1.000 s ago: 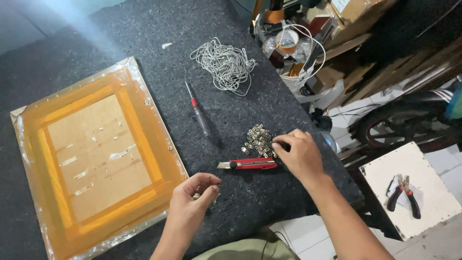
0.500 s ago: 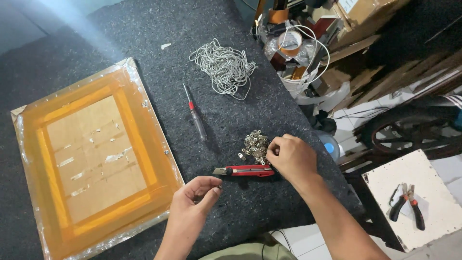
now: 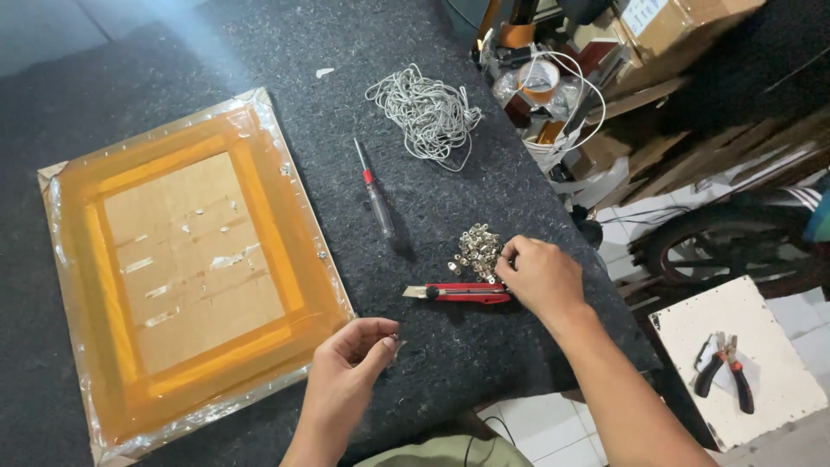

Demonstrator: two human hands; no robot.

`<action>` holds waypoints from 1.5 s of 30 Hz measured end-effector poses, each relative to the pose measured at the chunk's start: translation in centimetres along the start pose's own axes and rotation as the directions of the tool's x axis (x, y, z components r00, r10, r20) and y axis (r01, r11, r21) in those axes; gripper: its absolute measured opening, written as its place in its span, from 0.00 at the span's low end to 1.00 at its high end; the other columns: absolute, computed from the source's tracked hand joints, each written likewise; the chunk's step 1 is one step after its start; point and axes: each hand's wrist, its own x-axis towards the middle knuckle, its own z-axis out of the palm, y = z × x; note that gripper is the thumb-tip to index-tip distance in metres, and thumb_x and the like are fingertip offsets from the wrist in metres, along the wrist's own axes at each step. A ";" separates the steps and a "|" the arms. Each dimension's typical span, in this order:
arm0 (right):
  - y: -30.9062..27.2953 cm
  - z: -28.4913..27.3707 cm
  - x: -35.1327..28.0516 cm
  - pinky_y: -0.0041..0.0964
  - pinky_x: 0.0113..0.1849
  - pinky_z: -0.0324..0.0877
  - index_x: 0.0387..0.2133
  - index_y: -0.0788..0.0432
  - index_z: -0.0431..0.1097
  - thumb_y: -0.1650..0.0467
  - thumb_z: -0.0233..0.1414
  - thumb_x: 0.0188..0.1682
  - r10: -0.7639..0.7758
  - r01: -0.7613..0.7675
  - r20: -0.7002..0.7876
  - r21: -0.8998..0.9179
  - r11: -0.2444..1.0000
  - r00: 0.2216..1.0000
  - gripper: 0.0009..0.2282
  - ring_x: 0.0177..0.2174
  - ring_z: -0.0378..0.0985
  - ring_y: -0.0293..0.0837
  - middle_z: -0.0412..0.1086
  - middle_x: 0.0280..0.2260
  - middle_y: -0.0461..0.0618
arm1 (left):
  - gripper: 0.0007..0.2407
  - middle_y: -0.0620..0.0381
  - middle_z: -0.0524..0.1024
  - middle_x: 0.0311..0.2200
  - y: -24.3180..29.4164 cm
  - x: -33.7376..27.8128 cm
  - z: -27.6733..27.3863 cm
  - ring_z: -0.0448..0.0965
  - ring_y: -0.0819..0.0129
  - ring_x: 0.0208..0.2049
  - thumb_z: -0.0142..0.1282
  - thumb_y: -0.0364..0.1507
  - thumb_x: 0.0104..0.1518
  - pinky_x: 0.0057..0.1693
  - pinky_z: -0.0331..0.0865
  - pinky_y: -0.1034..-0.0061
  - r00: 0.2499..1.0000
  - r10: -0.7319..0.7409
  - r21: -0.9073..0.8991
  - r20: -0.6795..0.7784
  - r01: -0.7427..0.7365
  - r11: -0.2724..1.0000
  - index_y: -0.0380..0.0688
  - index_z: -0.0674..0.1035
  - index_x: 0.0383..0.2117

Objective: Attaching metal hangers to the back of a picture frame using a manual screwdriver in a workshop.

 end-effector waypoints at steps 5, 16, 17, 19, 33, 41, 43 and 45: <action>-1.8 -0.6 -1.6 0.42 0.26 0.65 0.21 0.48 0.68 0.63 0.44 0.39 0.154 -0.150 -0.039 0.083 0.985 0.987 0.06 0.28 0.71 0.44 0.70 0.24 0.42 | 0.04 0.57 0.78 0.25 -1.1 -0.4 -3.3 0.74 0.76 0.29 0.54 0.23 0.47 0.41 0.66 0.84 0.999 0.047 -0.059 -0.020 -0.048 0.997 0.39 0.81 0.26; -3.1 1.8 -2.5 0.51 0.34 0.62 0.37 0.58 0.65 0.65 0.30 0.46 0.336 -0.320 -0.059 0.187 0.929 0.940 0.17 0.36 0.68 0.59 0.67 0.36 0.60 | 0.04 0.57 0.77 0.26 -5.6 -0.8 -12.4 0.73 0.75 0.31 0.54 0.23 0.47 0.42 0.64 0.85 0.993 0.106 -0.109 -0.045 -0.111 0.988 0.38 0.81 0.27; -3.2 1.9 -2.6 0.51 0.33 0.62 0.36 0.59 0.65 0.65 0.29 0.48 0.301 -0.279 -0.093 0.196 0.940 0.949 0.16 0.35 0.68 0.58 0.67 0.34 0.59 | 0.05 0.57 0.77 0.27 -5.8 -0.8 -13.2 0.73 0.75 0.32 0.53 0.22 0.48 0.42 0.65 0.84 0.992 0.097 -0.091 -0.081 -0.104 0.990 0.37 0.81 0.28; -4.1 2.2 -3.1 0.51 0.32 0.61 0.34 0.59 0.64 0.64 0.29 0.49 0.264 -0.236 -0.131 0.198 0.951 0.956 0.16 0.34 0.68 0.58 0.67 0.33 0.58 | 0.06 0.56 0.78 0.28 -7.0 -0.2 -15.3 0.73 0.74 0.32 0.52 0.22 0.48 0.43 0.66 0.83 0.989 0.087 -0.078 -0.116 -0.097 0.992 0.37 0.80 0.30; -16.7 9.5 -4.6 0.36 0.36 0.61 0.27 0.54 0.66 0.63 0.38 0.42 0.000 0.049 -0.085 0.577 0.815 0.996 0.11 0.30 0.73 0.42 0.72 0.34 0.42 | 0.10 0.64 0.74 0.30 -15.1 7.8 -29.9 0.71 0.80 0.30 0.54 0.28 0.47 0.39 0.67 0.85 0.725 0.029 -0.299 -0.688 -0.320 0.899 0.44 0.76 0.37; -15.9 8.6 -4.7 0.47 0.45 0.61 0.35 0.54 0.67 0.62 0.40 0.44 -0.025 0.036 -0.029 0.489 0.871 0.999 0.13 0.44 0.67 0.55 0.69 0.37 0.56 | 0.10 0.42 0.62 0.52 -13.9 5.8 -27.9 0.62 0.47 0.50 0.54 0.26 0.45 0.52 0.60 0.62 0.741 0.204 -0.111 -0.640 -0.351 0.930 0.44 0.77 0.35; -15.3 8.0 -4.8 0.48 0.45 0.60 0.35 0.55 0.67 0.62 0.40 0.44 -0.020 0.036 -0.039 0.482 0.875 0.999 0.13 0.44 0.66 0.56 0.69 0.37 0.57 | 0.10 0.38 0.59 0.53 -13.0 5.0 -26.9 0.62 0.45 0.50 0.53 0.25 0.45 0.52 0.59 0.61 0.758 0.221 -0.126 -0.614 -0.370 0.920 0.40 0.77 0.35; -14.5 7.4 -5.1 0.49 0.45 0.60 0.35 0.55 0.67 0.62 0.40 0.44 0.012 0.013 -0.052 0.463 0.886 0.999 0.13 0.44 0.66 0.56 0.69 0.37 0.56 | 0.10 0.40 0.60 0.52 -11.9 4.3 -25.6 0.59 0.42 0.51 0.53 0.25 0.45 0.54 0.57 0.58 0.785 0.228 -0.096 -0.576 -0.342 0.935 0.42 0.78 0.34</action>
